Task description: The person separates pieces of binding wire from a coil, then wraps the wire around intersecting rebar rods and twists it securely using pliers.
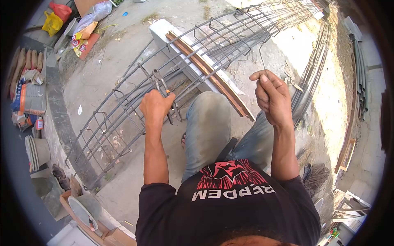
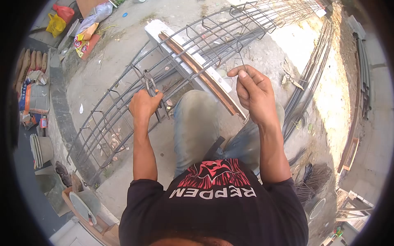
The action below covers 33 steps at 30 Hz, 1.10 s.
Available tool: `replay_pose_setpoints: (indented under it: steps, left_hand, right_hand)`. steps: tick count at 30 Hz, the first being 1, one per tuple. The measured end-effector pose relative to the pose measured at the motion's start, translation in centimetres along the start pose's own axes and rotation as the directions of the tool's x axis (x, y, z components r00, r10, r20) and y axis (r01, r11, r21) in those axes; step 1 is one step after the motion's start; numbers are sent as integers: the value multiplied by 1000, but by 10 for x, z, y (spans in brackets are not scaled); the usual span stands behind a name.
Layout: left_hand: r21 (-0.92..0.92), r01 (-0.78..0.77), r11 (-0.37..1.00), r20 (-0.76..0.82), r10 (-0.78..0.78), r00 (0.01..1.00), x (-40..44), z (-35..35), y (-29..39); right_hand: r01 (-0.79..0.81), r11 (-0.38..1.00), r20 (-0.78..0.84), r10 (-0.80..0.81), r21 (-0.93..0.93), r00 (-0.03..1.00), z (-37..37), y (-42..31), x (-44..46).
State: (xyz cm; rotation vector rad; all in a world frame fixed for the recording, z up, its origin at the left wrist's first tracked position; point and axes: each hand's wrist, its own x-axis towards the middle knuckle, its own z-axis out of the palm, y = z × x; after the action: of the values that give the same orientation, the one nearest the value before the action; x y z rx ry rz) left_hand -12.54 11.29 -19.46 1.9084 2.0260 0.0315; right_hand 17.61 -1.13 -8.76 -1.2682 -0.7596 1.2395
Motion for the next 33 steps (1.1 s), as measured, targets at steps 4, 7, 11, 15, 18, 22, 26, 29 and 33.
replay_pose_setpoints:
  steps: [4,7,11,15,18,22,26,29,33]
  left_hand:
    - [-14,-56,998,38,56,998,11,-7,-9]
    - [-574,51,817,192,74,979,12,-18,-32]
    - [-882,-17,471,108,238,965,16,-45,11]
    - [-809,-91,581,102,291,951,74,-27,112]
    - [-539,-109,835,182,242,953,106,13,152]
    - [-382,-159,910,168,238,957,114,59,160]
    - [-291,-211,933,172,268,948,80,24,157]
    - [-598,-423,681,-7,523,852,48,7,167]
    - [-803,-508,312,30,872,488,-45,-38,197]
  right_hand:
    - [113,993,-188,-108,20,976,-45,-14,-31]
    - [279,960,-313,-273,-26,910,-89,-20,-61]
    - [291,955,-431,-285,-55,856,-130,-32,-93]
    - [450,893,-446,-397,14,802,-130,-52,-97]
    - [533,846,-375,-497,-6,783,-127,-73,-111]
    - [239,945,-337,-305,-225,891,-125,-60,-127]
    - [28,895,-444,-248,-446,861,-134,-26,-130]
    - [-97,690,-437,-338,-718,833,-124,-34,-109]
    - [53,559,87,35,-828,996,-65,-32,-64]
